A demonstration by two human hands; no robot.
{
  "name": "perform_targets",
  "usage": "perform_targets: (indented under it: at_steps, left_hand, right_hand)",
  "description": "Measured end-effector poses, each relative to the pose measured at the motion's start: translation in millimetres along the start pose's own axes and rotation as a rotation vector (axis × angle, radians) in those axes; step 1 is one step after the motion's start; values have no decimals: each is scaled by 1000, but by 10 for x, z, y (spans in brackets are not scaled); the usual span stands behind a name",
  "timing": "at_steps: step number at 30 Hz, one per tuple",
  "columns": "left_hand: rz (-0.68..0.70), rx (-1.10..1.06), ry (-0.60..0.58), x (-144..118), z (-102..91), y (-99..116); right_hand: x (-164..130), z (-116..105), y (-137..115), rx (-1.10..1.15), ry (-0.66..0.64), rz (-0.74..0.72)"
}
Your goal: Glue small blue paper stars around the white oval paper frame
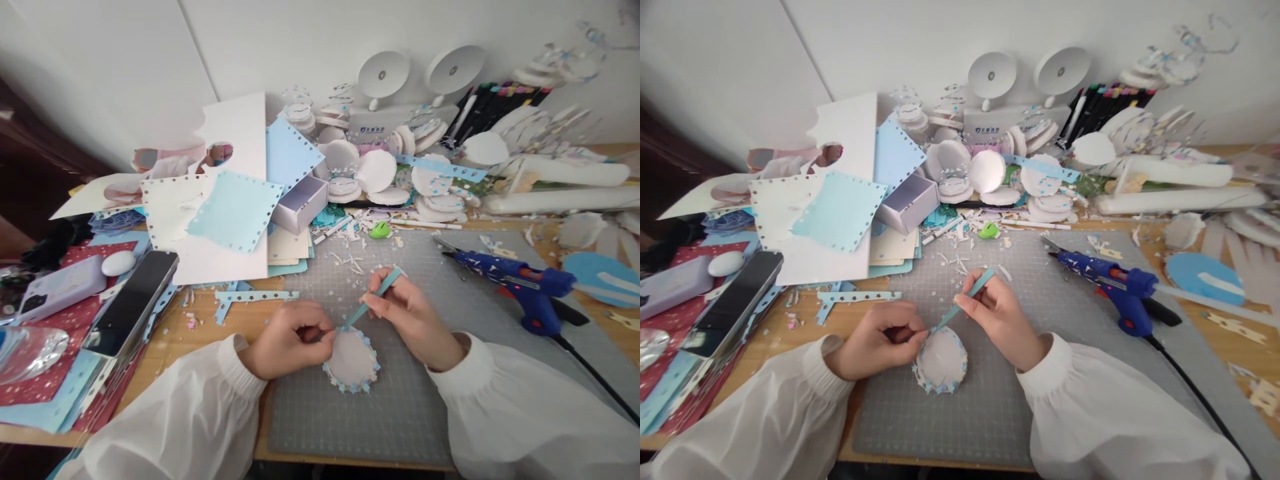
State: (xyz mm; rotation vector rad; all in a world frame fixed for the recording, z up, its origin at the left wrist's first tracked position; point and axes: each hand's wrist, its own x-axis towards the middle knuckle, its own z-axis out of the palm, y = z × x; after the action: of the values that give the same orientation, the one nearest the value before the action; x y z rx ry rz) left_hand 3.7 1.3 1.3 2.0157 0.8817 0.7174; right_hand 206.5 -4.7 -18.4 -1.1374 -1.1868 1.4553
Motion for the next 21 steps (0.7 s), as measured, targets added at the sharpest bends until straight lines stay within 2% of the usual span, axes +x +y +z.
perform_targets:
  at_steps: [10,17,21]
  left_hand:
    - [-12,-17,-27,0,-10,-2]
    - [-11,-26,-23,-3,-10,-2]
    - [-9,-34,-16,-5,-11,-5]
  right_hand:
    - [5,4,-6,10,-4,-4]
    - [38,30,-68,248,170,25]
    - [58,42,-127,263,228,-32]
